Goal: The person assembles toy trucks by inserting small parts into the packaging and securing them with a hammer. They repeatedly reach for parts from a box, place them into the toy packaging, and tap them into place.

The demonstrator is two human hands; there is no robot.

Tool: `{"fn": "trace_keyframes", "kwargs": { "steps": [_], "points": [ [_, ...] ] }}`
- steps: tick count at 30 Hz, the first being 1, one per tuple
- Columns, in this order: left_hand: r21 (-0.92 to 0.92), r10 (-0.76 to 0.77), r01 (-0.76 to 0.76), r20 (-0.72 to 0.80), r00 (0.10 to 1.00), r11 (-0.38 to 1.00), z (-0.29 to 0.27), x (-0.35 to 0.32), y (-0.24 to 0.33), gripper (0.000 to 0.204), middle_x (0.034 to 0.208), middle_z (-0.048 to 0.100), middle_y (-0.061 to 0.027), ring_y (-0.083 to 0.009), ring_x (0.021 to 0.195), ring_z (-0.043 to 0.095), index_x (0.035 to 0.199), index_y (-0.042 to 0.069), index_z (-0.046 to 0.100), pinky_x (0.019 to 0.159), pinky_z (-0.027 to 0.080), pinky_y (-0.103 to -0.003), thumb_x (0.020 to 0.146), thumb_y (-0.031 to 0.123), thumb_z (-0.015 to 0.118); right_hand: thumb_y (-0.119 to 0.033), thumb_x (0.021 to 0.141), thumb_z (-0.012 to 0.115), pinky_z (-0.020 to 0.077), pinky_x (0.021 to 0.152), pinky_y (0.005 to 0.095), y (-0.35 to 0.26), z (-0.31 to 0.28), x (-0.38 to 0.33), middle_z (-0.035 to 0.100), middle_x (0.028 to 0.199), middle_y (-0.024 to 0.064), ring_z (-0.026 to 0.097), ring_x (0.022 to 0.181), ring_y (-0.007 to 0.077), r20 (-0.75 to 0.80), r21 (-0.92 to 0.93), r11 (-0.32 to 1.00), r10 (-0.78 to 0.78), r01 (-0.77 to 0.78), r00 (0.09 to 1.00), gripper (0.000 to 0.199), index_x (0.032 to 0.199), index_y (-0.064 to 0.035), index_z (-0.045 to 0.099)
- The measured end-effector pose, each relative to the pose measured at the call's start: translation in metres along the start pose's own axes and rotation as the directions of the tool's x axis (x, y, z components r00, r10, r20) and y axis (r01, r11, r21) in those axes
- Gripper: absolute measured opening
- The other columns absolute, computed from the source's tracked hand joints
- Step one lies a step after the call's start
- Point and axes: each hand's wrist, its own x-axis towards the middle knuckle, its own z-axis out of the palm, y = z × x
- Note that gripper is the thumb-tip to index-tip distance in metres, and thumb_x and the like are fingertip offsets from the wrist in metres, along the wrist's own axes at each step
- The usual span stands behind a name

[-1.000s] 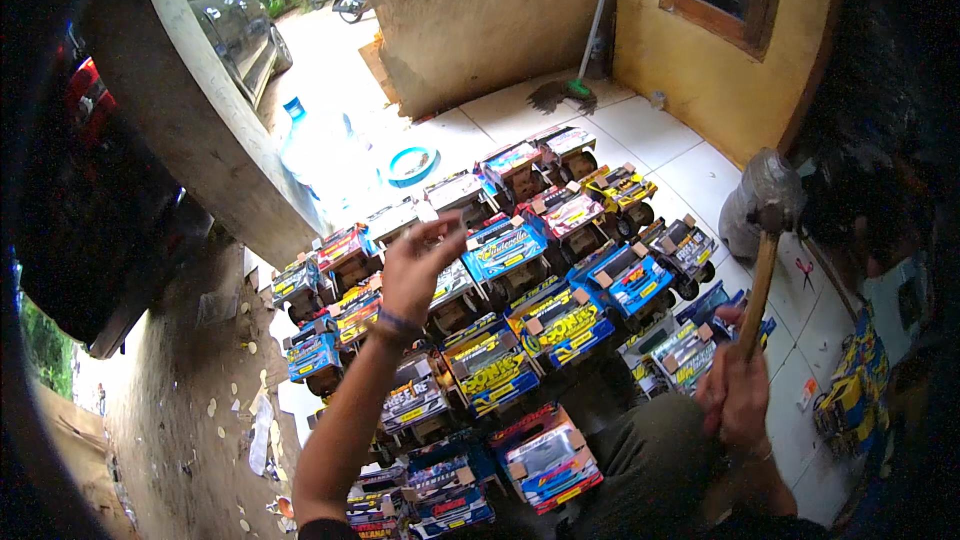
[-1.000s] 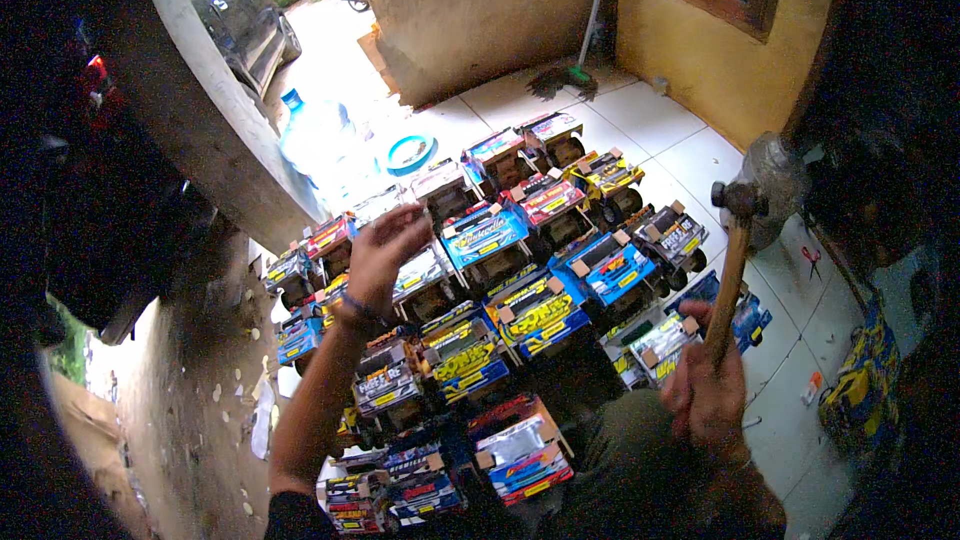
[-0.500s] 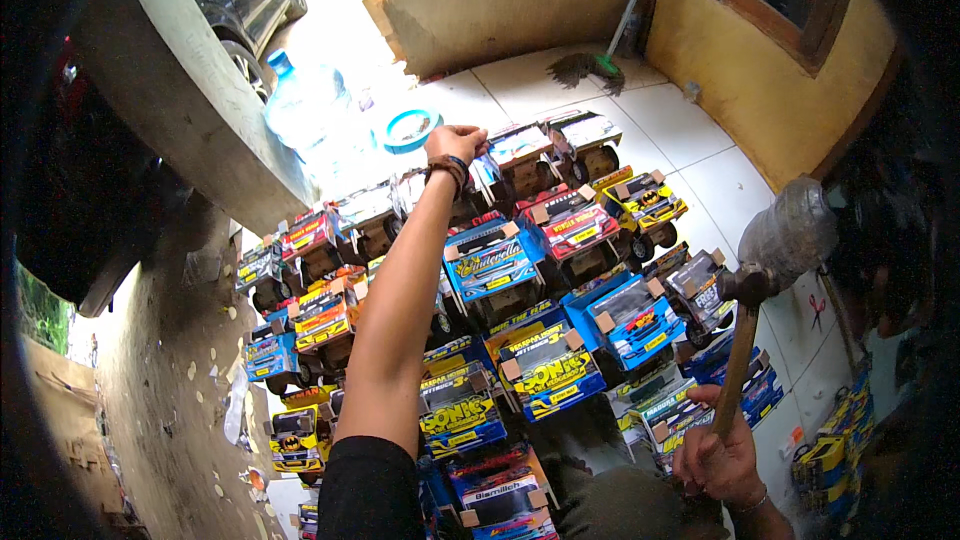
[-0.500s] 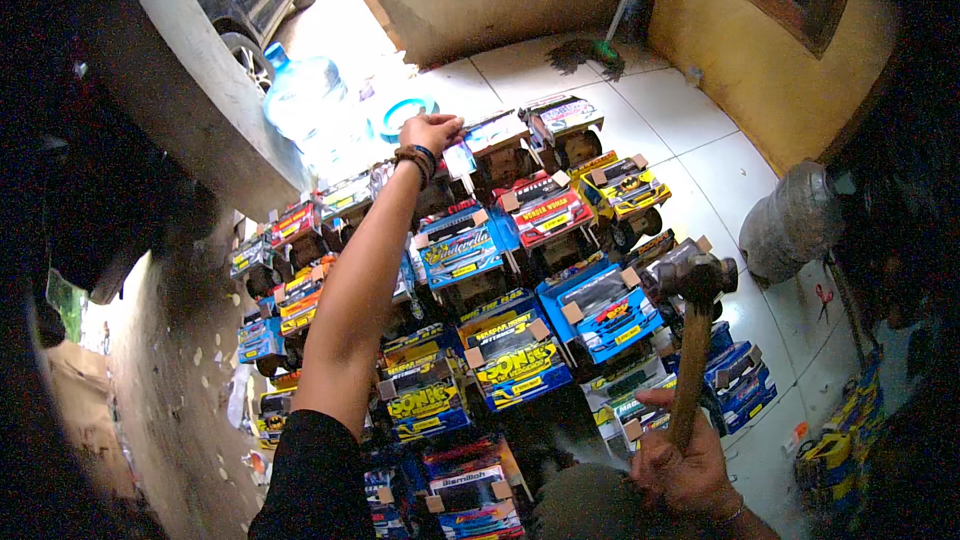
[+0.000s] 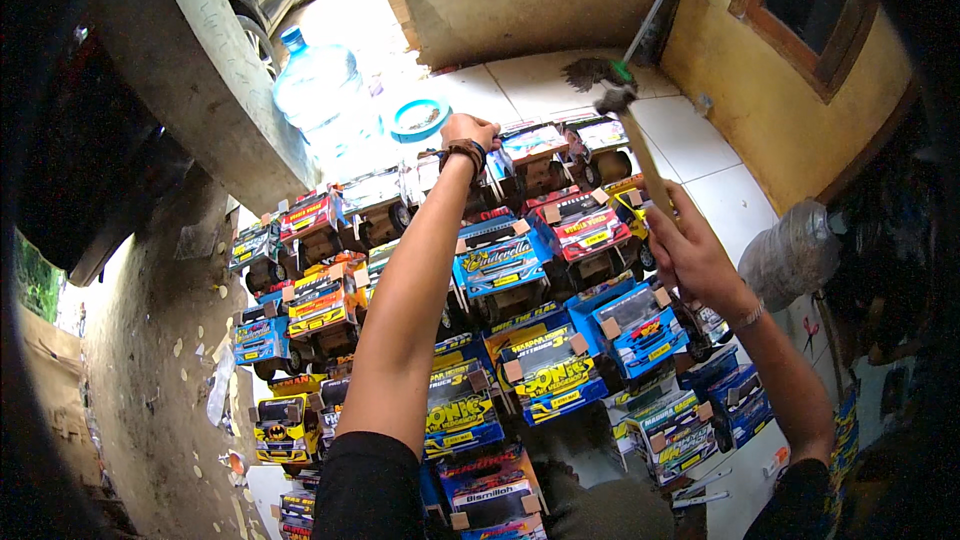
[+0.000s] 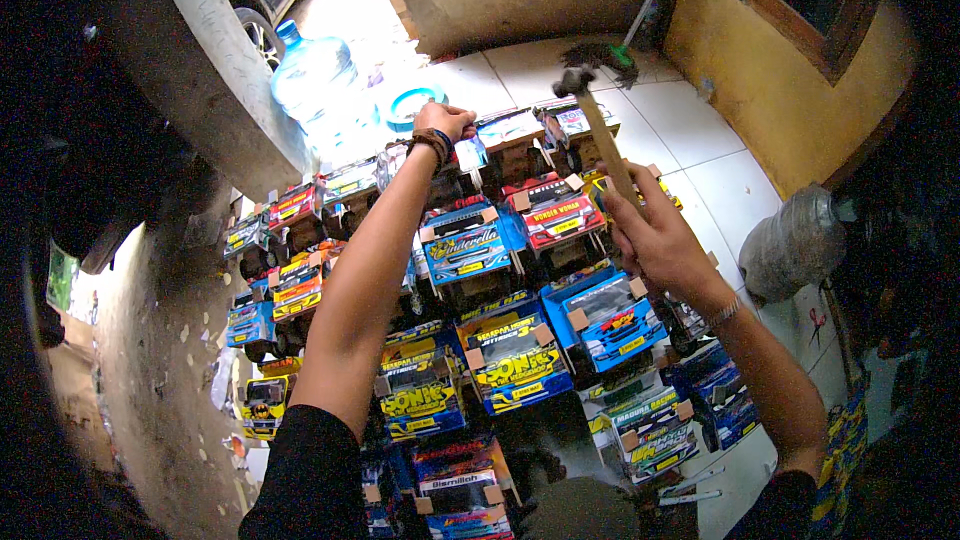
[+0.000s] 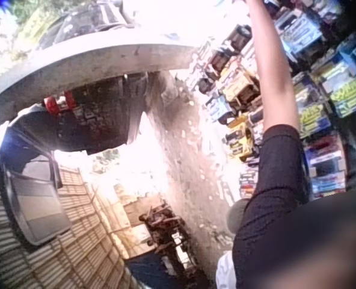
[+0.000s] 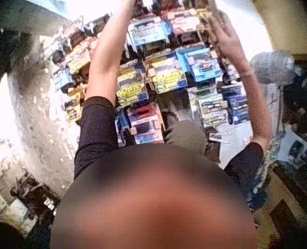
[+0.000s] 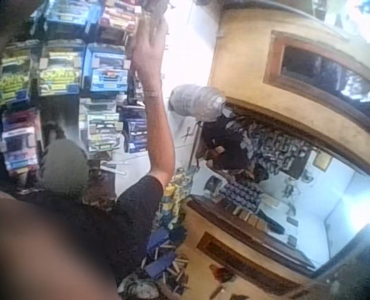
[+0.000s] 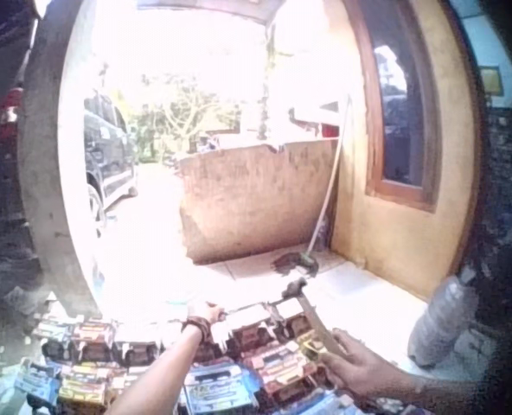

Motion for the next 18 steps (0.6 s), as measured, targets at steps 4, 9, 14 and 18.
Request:
{"fn": "trace_keyframes", "kwargs": {
  "steps": [4, 9, 14, 18],
  "points": [
    [-0.162, -0.071, 0.081, 0.066, 0.995, 0.983, -0.001, 0.008, 0.002, 0.017, 0.077, 0.071, -0.0134, -0.0148, 0.061, 0.069, 0.091, -0.009, 0.070, 0.059, 0.059, -0.025, 0.083, 0.006, 0.071, -0.029, 0.102, 0.046, 0.0322, 0.038, 0.0182, 0.010, 0.008, 0.049, 0.042, 0.065, -0.0053, 0.036, 0.045, 0.0025, 0.025, 0.026, 0.999, 0.046, -0.047, 0.999, 0.034, 0.132, -0.0119, 0.043],
    [-0.189, -0.050, 0.070, 0.107, 0.993, 0.980, 0.001, 0.016, -0.002, 0.017, 0.080, 0.070, -0.0162, -0.0179, 0.062, 0.069, 0.092, -0.012, 0.067, 0.056, 0.060, -0.027, 0.084, 0.002, 0.070, -0.034, 0.099, 0.052, 0.0450, 0.045, 0.0246, 0.023, 0.005, 0.092, 0.055, 0.068, 0.0040, 0.056, 0.052, 0.0100, -0.010, -0.177, 0.984, 0.026, -0.028, 1.000, 0.039, 0.130, -0.0088, 0.051],
    [-0.175, -0.071, 0.091, 0.119, 0.990, 0.980, 0.001, 0.021, -0.002, 0.016, 0.081, 0.069, -0.0169, -0.0184, 0.062, 0.069, 0.090, -0.012, 0.067, 0.055, 0.061, -0.027, 0.083, 0.001, 0.071, -0.029, 0.098, 0.052, 0.0500, 0.071, 0.0379, 0.030, 0.007, 0.121, 0.066, 0.098, 0.0206, 0.065, 0.078, 0.0265, 0.016, -0.698, 0.680, -0.295, 0.222, 0.955, 0.045, 0.136, -0.0058, 0.047],
    [-0.212, -0.086, 0.117, 0.147, 0.985, 0.970, -0.001, 0.022, -0.001, 0.015, 0.080, 0.069, -0.0172, -0.0190, 0.061, 0.068, 0.092, -0.012, 0.066, 0.055, 0.061, -0.027, 0.083, 0.000, 0.070, -0.026, 0.099, 0.050, 0.0495, 0.073, 0.0375, 0.030, 0.015, 0.129, 0.067, 0.097, 0.0232, 0.066, 0.080, 0.0273, 0.044, -0.768, 0.593, -0.327, 0.241, 0.944, 0.046, 0.141, -0.0100, 0.043]
  ]
}}
